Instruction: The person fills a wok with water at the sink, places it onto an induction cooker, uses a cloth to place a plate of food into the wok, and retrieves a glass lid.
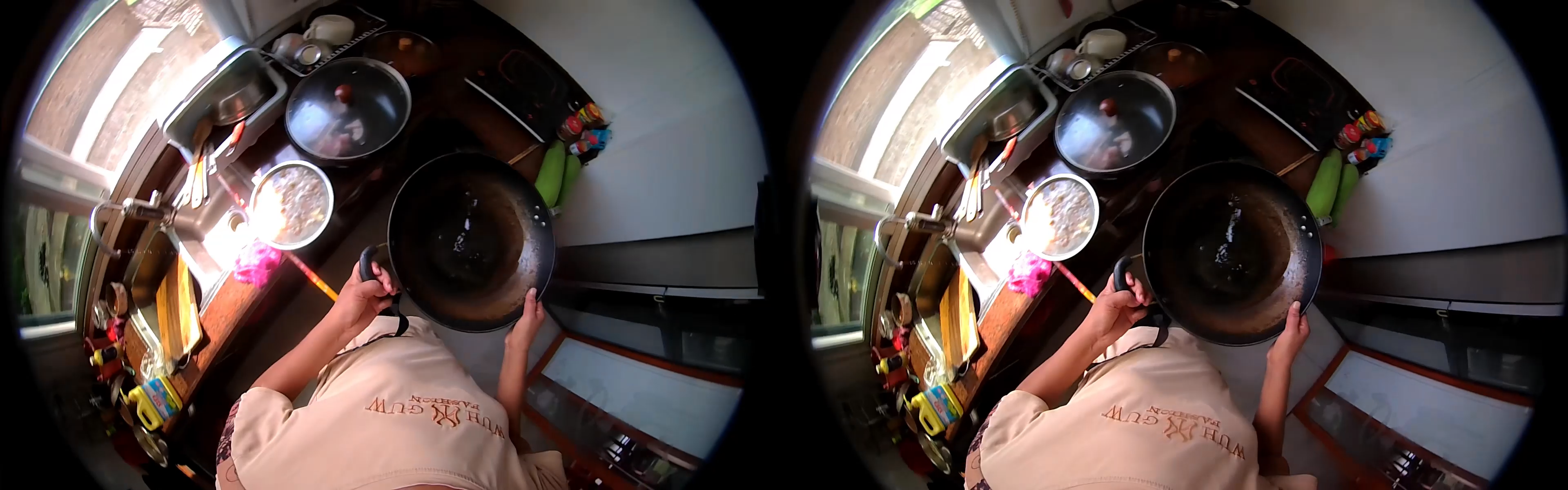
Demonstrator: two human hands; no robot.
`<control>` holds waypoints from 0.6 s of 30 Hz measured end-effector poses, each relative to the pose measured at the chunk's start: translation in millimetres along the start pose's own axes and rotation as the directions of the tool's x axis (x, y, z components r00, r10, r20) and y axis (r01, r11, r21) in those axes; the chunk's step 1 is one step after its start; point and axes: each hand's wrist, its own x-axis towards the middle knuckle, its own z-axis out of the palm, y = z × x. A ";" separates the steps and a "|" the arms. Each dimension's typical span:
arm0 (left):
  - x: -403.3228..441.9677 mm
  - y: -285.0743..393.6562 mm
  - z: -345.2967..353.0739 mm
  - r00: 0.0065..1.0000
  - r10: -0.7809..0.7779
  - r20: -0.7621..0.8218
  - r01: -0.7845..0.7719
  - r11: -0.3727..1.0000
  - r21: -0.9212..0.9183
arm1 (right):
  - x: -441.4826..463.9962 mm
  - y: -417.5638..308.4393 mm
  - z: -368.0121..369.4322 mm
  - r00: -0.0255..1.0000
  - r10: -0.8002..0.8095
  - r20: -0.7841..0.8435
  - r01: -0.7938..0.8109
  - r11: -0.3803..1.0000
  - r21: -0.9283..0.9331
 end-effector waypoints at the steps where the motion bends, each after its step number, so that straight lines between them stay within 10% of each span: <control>1: 16.8 4.1 7.2 0.999 -0.029 0.020 0.029 1.000 0.004 | 12.5 -0.9 -0.1 1.000 -0.015 -0.020 0.015 1.000 0.007; 18: 261.1 73.8 157.7 0.996 0.074 0.051 -0.083 0.972 0.219 | 287.8 -68.8 104.1 0.998 -0.067 0.018 0.066 0.996 0.051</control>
